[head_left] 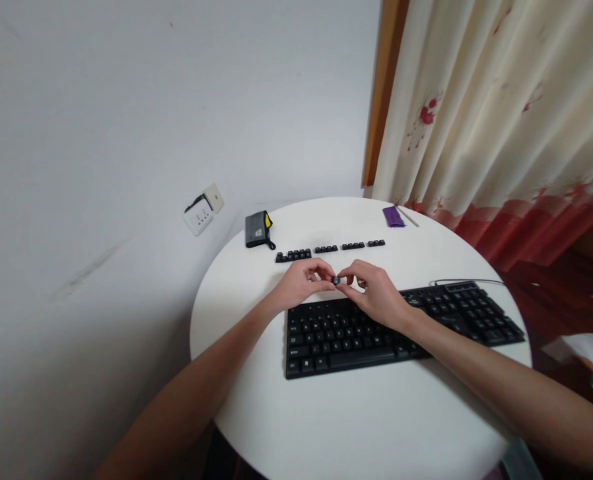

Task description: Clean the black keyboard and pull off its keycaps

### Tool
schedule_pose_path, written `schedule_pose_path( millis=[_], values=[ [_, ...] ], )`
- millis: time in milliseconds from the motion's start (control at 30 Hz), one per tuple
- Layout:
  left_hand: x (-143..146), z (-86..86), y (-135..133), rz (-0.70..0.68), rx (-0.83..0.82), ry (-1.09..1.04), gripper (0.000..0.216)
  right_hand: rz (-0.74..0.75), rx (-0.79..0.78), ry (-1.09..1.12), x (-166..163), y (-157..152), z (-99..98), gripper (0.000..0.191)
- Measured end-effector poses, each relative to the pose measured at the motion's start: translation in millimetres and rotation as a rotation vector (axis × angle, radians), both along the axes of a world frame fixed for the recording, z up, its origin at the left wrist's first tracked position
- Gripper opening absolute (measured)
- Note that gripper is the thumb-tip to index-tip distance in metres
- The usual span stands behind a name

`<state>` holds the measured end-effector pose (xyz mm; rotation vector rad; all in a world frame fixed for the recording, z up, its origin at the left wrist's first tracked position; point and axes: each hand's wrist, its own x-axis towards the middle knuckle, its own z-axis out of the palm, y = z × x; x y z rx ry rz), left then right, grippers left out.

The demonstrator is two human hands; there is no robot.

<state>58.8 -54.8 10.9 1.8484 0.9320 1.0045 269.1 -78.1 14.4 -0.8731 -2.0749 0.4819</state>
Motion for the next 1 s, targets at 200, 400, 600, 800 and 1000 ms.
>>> schedule_pose_path(
  millis=[200, 400, 600, 800, 1000],
  values=[
    [-9, 8.8, 5, 0.199, 0.069, -0.112, 0.027, -0.121, -0.029, -0.039, -3, 17, 12.5, 0.012],
    [-24, 10.5, 14, 0.468, 0.174, -0.291, 0.035, -0.18, -0.128, -0.294, -21, 65, 8.8, 0.016],
    [-27, 10.2, 15, 0.519, 0.172, -0.308, 0.036, -0.187, -0.238, -0.492, -41, 97, -14.0, 0.02],
    [-29, 10.2, 14, 0.534, 0.157, -0.316, 0.037, -0.215, -0.282, -0.536, -52, 107, -24.0, 0.022],
    [-30, 12.8, 14, 0.556, 0.18, -0.327, 0.038, -0.298, -0.265, -0.528, -56, 110, -27.4, 0.024]
  ],
)
